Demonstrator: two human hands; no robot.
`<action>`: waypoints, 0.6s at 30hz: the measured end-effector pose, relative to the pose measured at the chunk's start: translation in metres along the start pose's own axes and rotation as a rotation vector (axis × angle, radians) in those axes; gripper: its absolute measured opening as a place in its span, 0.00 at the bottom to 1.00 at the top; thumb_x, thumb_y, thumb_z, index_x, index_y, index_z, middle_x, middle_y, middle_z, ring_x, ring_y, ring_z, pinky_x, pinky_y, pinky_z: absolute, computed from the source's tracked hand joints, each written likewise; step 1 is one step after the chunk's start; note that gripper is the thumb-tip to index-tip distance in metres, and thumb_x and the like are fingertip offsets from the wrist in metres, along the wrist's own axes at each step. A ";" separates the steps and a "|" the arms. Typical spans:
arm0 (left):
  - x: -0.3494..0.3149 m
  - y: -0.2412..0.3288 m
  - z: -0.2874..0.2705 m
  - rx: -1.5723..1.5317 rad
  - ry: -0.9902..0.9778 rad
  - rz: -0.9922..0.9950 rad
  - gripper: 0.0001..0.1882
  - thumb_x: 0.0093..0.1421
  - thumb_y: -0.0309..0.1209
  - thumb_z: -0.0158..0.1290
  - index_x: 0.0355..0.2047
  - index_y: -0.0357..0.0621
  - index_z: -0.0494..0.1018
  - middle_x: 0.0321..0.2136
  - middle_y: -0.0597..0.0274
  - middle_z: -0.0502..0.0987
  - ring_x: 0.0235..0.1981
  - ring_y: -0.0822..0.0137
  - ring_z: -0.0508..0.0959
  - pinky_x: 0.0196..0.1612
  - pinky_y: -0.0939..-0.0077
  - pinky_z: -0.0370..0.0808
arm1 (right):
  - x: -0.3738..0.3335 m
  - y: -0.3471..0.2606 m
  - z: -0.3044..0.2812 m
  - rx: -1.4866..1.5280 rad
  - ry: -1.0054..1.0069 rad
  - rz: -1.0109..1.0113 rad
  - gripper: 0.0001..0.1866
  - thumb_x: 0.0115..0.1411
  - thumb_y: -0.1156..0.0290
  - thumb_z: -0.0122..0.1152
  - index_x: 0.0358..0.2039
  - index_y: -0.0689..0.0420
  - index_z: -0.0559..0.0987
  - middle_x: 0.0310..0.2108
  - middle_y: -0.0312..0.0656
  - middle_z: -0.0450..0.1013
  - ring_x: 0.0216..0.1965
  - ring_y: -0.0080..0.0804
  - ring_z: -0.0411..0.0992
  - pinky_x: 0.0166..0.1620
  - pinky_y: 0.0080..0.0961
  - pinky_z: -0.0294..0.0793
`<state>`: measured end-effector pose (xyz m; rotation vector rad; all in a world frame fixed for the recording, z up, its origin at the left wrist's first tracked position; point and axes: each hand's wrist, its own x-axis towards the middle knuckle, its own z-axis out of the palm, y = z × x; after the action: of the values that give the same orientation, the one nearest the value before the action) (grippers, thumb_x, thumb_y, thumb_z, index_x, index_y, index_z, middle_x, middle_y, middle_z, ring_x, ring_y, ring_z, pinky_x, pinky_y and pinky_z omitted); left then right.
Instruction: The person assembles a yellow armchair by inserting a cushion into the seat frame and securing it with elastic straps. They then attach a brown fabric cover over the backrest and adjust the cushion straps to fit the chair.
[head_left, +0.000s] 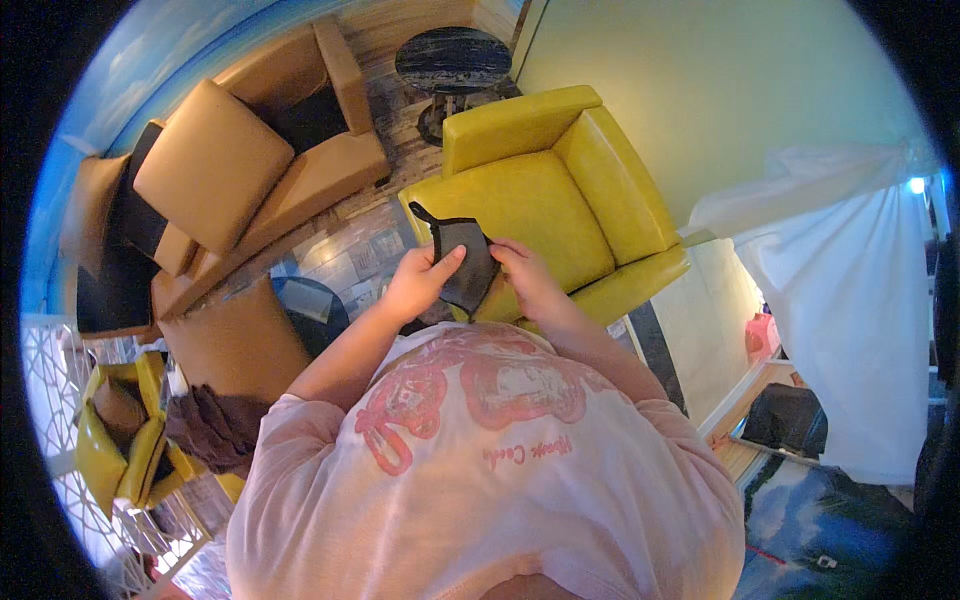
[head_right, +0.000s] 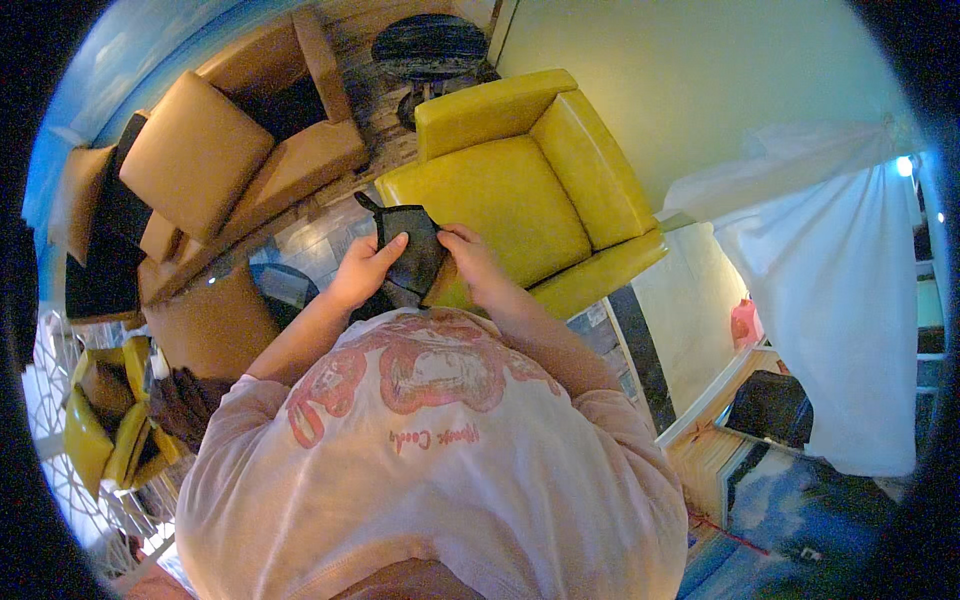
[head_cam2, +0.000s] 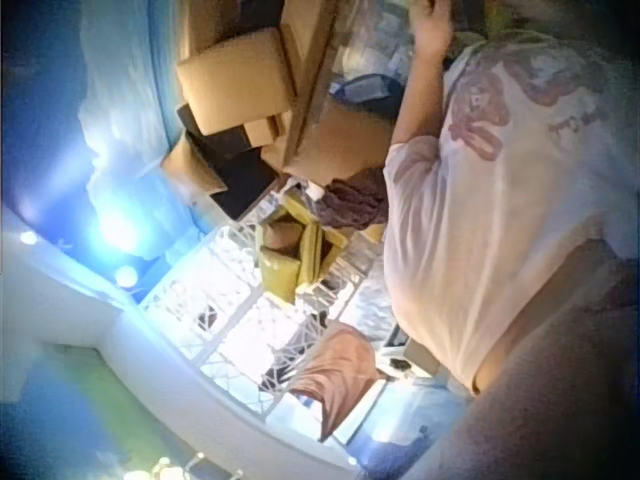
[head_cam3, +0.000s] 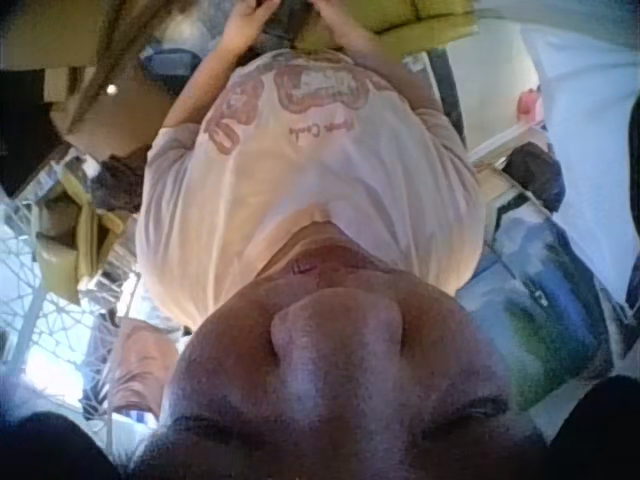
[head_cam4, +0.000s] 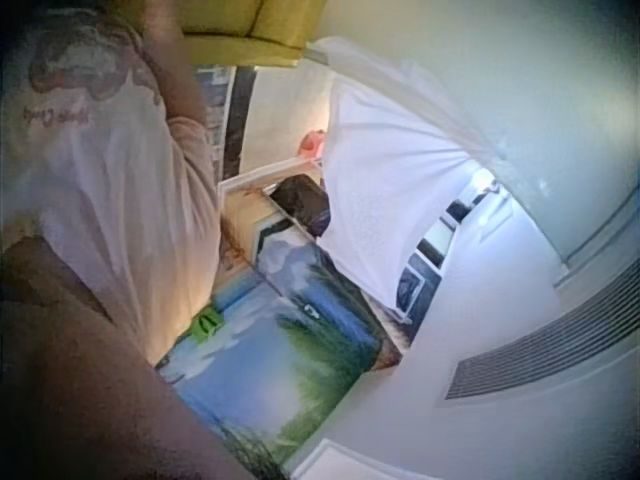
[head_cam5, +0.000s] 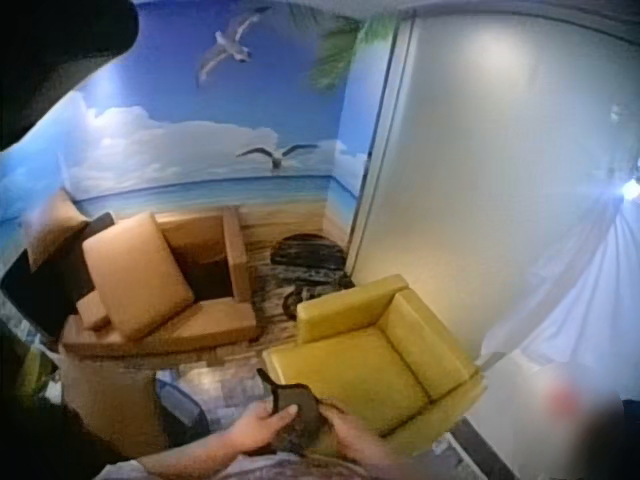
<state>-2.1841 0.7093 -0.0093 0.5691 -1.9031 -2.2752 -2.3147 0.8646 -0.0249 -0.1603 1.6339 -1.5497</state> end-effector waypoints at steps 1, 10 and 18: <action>0.008 0.009 -0.006 0.033 0.028 -0.042 0.19 0.70 0.43 0.53 0.36 0.35 0.78 0.27 0.68 0.77 0.30 0.77 0.73 0.35 0.75 0.72 | 0.005 -0.006 0.002 -0.057 0.076 0.038 0.16 0.66 0.63 0.56 0.51 0.56 0.78 0.46 0.35 0.76 0.50 0.30 0.69 0.55 0.35 0.65; 0.114 0.037 -0.155 0.171 0.112 0.017 0.24 0.68 0.46 0.55 0.31 0.32 0.78 0.19 0.68 0.72 0.24 0.74 0.68 0.31 0.71 0.69 | 0.118 -0.051 0.044 0.470 0.492 -0.261 0.16 0.67 0.66 0.58 0.52 0.59 0.74 0.45 0.40 0.76 0.45 0.30 0.75 0.51 0.27 0.74; 0.187 0.094 -0.233 -0.011 0.076 -0.217 0.22 0.72 0.43 0.47 0.56 0.39 0.72 0.45 0.66 0.78 0.45 0.73 0.74 0.51 0.76 0.71 | 0.182 -0.091 0.117 0.164 0.605 -0.414 0.14 0.68 0.68 0.58 0.50 0.62 0.76 0.43 0.36 0.75 0.43 0.23 0.73 0.48 0.23 0.72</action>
<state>-2.2865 0.4145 0.0108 0.8877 -1.8745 -2.3503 -2.3944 0.6444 -0.0176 0.0759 2.0056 -2.1925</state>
